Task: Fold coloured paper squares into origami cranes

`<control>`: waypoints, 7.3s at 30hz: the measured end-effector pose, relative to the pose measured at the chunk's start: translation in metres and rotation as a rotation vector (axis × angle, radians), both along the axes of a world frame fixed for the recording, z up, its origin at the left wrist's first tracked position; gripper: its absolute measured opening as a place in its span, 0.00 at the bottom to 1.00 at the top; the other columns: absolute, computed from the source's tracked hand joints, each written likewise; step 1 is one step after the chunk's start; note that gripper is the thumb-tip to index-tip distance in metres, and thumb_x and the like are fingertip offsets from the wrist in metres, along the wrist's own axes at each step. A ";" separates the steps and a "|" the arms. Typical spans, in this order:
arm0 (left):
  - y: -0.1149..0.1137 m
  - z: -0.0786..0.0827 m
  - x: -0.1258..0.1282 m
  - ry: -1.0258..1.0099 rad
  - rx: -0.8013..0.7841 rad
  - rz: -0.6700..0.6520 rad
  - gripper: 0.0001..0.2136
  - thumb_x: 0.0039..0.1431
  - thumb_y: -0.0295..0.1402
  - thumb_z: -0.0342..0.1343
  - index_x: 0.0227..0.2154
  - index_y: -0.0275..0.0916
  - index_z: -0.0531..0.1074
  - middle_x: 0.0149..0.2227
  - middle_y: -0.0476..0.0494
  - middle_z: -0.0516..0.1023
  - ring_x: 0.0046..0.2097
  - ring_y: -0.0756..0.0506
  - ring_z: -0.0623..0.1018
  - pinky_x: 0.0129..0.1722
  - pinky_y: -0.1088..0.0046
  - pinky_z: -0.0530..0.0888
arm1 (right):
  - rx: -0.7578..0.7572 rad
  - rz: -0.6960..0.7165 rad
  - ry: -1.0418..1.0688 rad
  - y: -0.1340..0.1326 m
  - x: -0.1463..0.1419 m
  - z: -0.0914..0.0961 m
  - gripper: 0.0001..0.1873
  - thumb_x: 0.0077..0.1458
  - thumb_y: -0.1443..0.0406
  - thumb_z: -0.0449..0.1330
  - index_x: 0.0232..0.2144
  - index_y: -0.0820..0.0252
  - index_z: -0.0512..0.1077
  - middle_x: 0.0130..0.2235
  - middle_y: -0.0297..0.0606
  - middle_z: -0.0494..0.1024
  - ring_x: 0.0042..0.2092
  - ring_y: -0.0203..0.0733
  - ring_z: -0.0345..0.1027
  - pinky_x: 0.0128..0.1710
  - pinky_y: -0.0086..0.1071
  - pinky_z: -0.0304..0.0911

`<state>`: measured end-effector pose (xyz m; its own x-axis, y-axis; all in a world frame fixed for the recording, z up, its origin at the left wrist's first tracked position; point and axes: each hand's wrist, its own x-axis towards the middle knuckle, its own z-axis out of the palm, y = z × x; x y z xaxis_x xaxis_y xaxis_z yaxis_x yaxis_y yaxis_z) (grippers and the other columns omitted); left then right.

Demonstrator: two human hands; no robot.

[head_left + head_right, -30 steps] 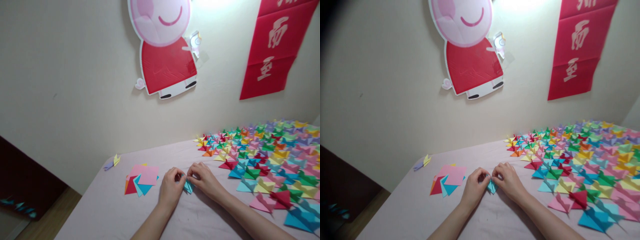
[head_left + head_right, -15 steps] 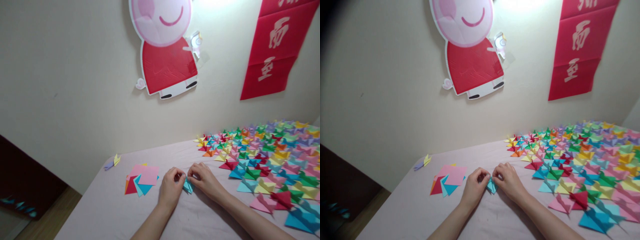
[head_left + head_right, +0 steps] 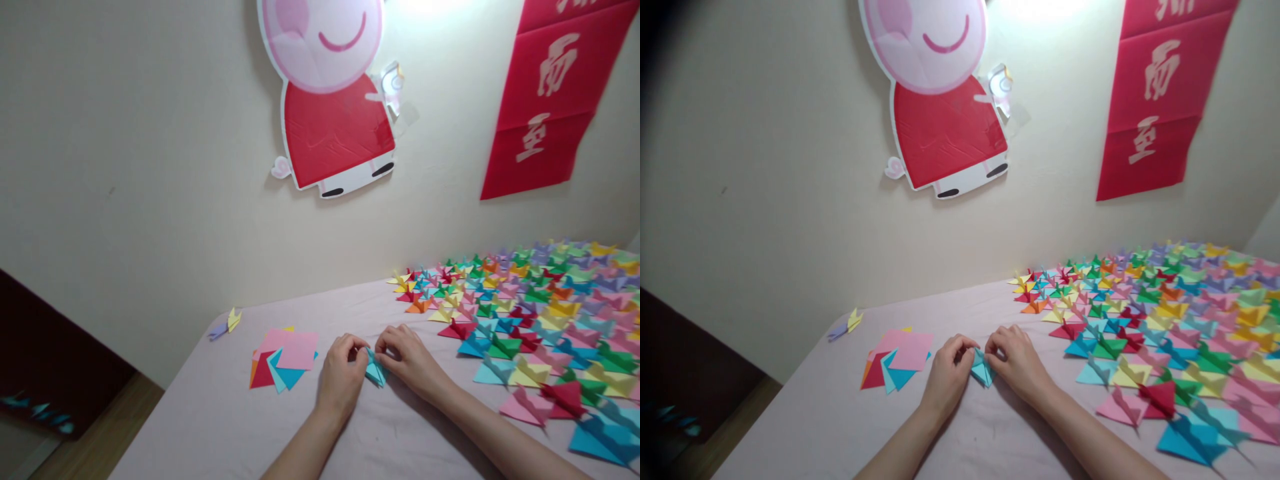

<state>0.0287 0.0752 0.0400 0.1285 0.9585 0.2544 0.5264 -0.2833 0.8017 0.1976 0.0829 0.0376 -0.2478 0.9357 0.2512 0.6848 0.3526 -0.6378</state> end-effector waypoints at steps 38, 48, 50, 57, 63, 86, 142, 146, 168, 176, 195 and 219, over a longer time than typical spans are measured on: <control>0.001 -0.004 0.003 0.247 0.077 -0.053 0.08 0.55 0.21 0.54 0.27 0.41 0.66 0.30 0.50 0.70 0.38 0.44 0.68 0.38 0.69 0.63 | -0.098 0.080 -0.123 0.006 0.007 0.001 0.11 0.43 0.69 0.64 0.34 0.56 0.73 0.41 0.38 0.74 0.44 0.48 0.63 0.46 0.38 0.57; 0.001 -0.004 0.002 0.239 0.065 -0.052 0.08 0.55 0.21 0.55 0.27 0.41 0.67 0.31 0.50 0.71 0.38 0.44 0.69 0.37 0.69 0.64 | -0.165 0.133 -0.173 0.006 0.012 0.002 0.23 0.38 0.62 0.71 0.39 0.55 0.72 0.46 0.39 0.72 0.49 0.52 0.61 0.48 0.42 0.57; 0.001 -0.002 0.002 0.232 0.067 -0.058 0.08 0.56 0.22 0.55 0.27 0.41 0.67 0.31 0.50 0.71 0.38 0.44 0.69 0.38 0.70 0.64 | -0.178 0.145 -0.114 0.007 0.014 0.003 0.15 0.46 0.63 0.67 0.38 0.54 0.72 0.44 0.38 0.73 0.48 0.49 0.62 0.48 0.41 0.57; 0.000 0.000 0.002 0.227 0.084 -0.091 0.08 0.58 0.23 0.55 0.27 0.41 0.68 0.31 0.50 0.73 0.39 0.44 0.70 0.38 0.69 0.64 | -0.067 0.060 -0.088 0.004 0.008 0.000 0.02 0.53 0.67 0.61 0.29 0.55 0.72 0.36 0.37 0.74 0.42 0.47 0.64 0.43 0.39 0.57; 0.000 -0.001 0.002 0.236 0.091 -0.082 0.08 0.57 0.22 0.55 0.27 0.41 0.68 0.32 0.50 0.73 0.40 0.44 0.70 0.38 0.69 0.64 | -0.028 0.037 -0.108 0.002 0.003 -0.002 0.05 0.54 0.67 0.60 0.26 0.56 0.70 0.33 0.36 0.74 0.39 0.46 0.65 0.40 0.38 0.57; -0.020 -0.002 0.012 0.338 0.069 0.093 0.11 0.51 0.25 0.56 0.37 0.43 0.66 0.41 0.46 0.73 0.47 0.40 0.70 0.48 0.60 0.63 | 0.048 0.112 -0.031 -0.001 0.001 0.005 0.13 0.48 0.73 0.54 0.35 0.55 0.73 0.36 0.38 0.77 0.42 0.47 0.66 0.43 0.37 0.60; -0.065 -0.004 0.030 0.687 -0.055 -0.059 0.34 0.63 0.56 0.49 0.66 0.42 0.58 0.63 0.39 0.65 0.61 0.34 0.64 0.63 0.51 0.60 | 0.032 -0.118 0.255 0.013 0.011 -0.025 0.12 0.58 0.62 0.51 0.35 0.54 0.74 0.31 0.37 0.75 0.38 0.47 0.69 0.42 0.39 0.63; -0.068 -0.001 0.033 0.713 -0.110 -0.050 0.35 0.63 0.59 0.47 0.66 0.43 0.57 0.65 0.40 0.62 0.64 0.32 0.61 0.65 0.49 0.58 | 0.067 -0.141 0.265 0.016 0.012 -0.027 0.14 0.60 0.64 0.47 0.37 0.56 0.73 0.34 0.41 0.76 0.40 0.49 0.69 0.43 0.40 0.63; -0.066 0.019 0.034 0.677 -0.242 -0.157 0.37 0.65 0.57 0.44 0.68 0.37 0.51 0.70 0.43 0.48 0.69 0.32 0.52 0.68 0.47 0.48 | 0.200 -0.290 -0.281 0.012 0.013 -0.030 0.05 0.59 0.66 0.57 0.38 0.56 0.71 0.40 0.40 0.75 0.44 0.51 0.66 0.41 0.39 0.55; -0.069 0.004 0.023 0.675 -0.122 -0.173 0.31 0.65 0.47 0.48 0.67 0.40 0.55 0.69 0.46 0.51 0.68 0.33 0.56 0.66 0.45 0.55 | 0.204 -0.259 -0.286 0.016 0.018 -0.028 0.09 0.61 0.67 0.51 0.37 0.54 0.72 0.40 0.39 0.77 0.42 0.48 0.68 0.40 0.37 0.56; -0.091 0.012 0.028 0.749 -0.159 -0.091 0.31 0.67 0.49 0.48 0.65 0.33 0.59 0.67 0.40 0.59 0.66 0.33 0.60 0.66 0.50 0.56 | 0.217 -0.253 -0.396 0.008 0.016 -0.025 0.08 0.61 0.63 0.56 0.42 0.57 0.71 0.42 0.42 0.75 0.44 0.52 0.65 0.42 0.40 0.54; -0.117 -0.013 0.000 0.723 -0.010 -0.161 0.33 0.65 0.55 0.48 0.64 0.38 0.61 0.63 0.41 0.67 0.61 0.33 0.67 0.62 0.52 0.64 | 0.267 -0.219 -0.402 -0.048 0.008 -0.038 0.20 0.59 0.59 0.56 0.53 0.53 0.70 0.58 0.47 0.72 0.56 0.58 0.63 0.49 0.48 0.60</control>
<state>0.0290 -0.0423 0.0266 0.3998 0.9155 0.0440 0.8764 -0.3959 0.2741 0.2055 0.0349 -0.0006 -0.1795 0.8928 0.4132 0.9327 0.2880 -0.2172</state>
